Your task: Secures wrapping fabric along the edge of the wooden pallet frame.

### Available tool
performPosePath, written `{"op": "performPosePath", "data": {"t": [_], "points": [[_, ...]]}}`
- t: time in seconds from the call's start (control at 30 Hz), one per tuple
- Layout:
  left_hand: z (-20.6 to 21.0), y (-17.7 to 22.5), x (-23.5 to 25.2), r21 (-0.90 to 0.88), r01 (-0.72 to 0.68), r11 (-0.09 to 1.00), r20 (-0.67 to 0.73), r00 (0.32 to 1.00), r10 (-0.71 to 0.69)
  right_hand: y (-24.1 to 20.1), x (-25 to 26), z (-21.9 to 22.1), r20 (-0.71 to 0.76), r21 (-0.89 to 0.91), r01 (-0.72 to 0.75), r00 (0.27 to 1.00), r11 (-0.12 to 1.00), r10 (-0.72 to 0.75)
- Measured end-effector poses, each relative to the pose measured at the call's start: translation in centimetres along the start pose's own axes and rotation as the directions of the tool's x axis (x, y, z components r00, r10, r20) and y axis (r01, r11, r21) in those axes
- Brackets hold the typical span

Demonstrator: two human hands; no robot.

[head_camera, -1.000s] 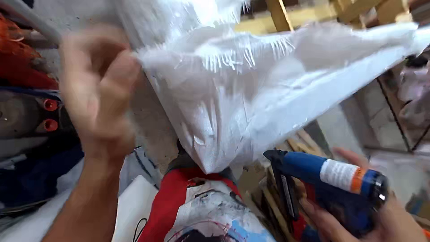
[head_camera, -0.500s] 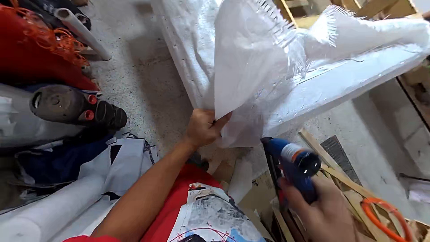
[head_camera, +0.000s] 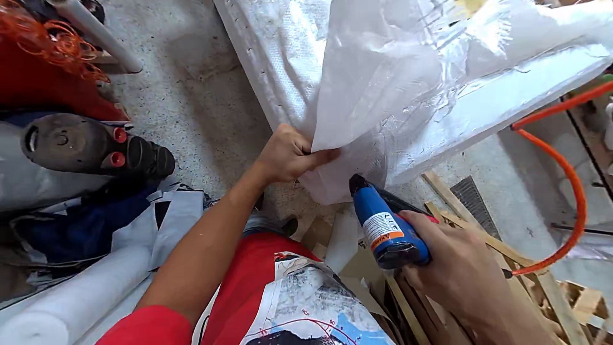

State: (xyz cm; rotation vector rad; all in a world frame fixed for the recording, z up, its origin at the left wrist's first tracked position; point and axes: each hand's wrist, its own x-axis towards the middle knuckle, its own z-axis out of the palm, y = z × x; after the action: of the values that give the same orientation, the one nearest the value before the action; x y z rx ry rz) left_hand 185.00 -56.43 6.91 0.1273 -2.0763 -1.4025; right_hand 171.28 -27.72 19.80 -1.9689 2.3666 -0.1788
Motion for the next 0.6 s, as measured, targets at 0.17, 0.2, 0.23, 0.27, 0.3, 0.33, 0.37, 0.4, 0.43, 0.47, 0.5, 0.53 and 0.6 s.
{"op": "performPosePath", "data": {"t": [0.17,0.2,0.23,0.27,0.3,0.33,0.37,0.4,0.43,0.47,0.5,0.53,0.6], "points": [[-0.2,-0.1,0.1,-0.109,0.061,0.992,0.019,0.998,-0.059,-1.6,-1.6,2.5,-0.001,0.013,0.036,0.999,0.999,-0.036],[-0.2,-0.2,0.1,-0.121,0.073,0.990,0.024,0.997,-0.070,-2.0,-2.0,3.0,0.000,0.006,0.038,0.999,0.999,-0.038],[-0.2,-0.2,0.1,-0.128,0.079,0.989,0.028,0.997,-0.076,-2.4,-2.3,3.5,0.004,-0.007,0.035,0.999,0.999,-0.035],[-0.2,-0.2,0.0,-0.134,0.084,0.988,0.029,0.996,-0.080,-2.8,-2.6,4.0,0.009,-0.024,0.033,0.999,0.999,-0.033],[-0.3,-0.2,0.1,-0.132,0.092,0.987,0.030,0.996,-0.088,-3.1,-2.9,4.6,0.015,-0.036,0.030,0.999,0.999,-0.030],[-0.3,-0.2,0.1,-0.127,0.103,0.987,0.032,0.995,-0.099,-3.3,-3.2,5.3,0.010,-0.047,0.030,1.000,0.998,-0.029],[-0.4,-0.1,0.3,-0.115,0.117,0.986,0.036,0.993,-0.114,-3.4,-3.5,6.2,-0.001,-0.058,0.029,1.000,0.998,-0.029],[-0.5,0.0,0.3,-0.105,0.140,0.985,0.039,0.990,-0.136,-3.5,-3.8,7.1,-0.010,-0.070,0.029,1.000,0.997,-0.030],[-0.5,0.2,0.2,-0.103,0.171,0.980,0.042,0.985,-0.168,-3.7,-4.0,8.0,-0.016,-0.079,0.028,0.999,0.996,-0.030],[-0.6,0.5,0.2,-0.114,0.219,0.969,0.050,0.975,-0.215,-3.8,-4.3,8.8,-0.025,-0.080,0.032,0.999,0.996,-0.034],[-0.6,1.1,0.1,-0.136,0.285,0.949,0.063,0.958,-0.279,-3.9,-4.6,9.5,-0.038,-0.082,0.036,0.999,0.996,-0.039],[-0.6,1.9,0.1,-0.147,0.348,0.926,0.076,0.937,-0.341,-4.0,-4.8,9.9,-0.052,-0.085,0.036,0.998,0.996,-0.041],[-0.6,4.1,0.0,-0.082,0.362,0.929,0.076,0.931,-0.357,-4.7,-5.0,9.7,-0.074,-0.088,-0.003,0.997,0.996,-0.003]]}}
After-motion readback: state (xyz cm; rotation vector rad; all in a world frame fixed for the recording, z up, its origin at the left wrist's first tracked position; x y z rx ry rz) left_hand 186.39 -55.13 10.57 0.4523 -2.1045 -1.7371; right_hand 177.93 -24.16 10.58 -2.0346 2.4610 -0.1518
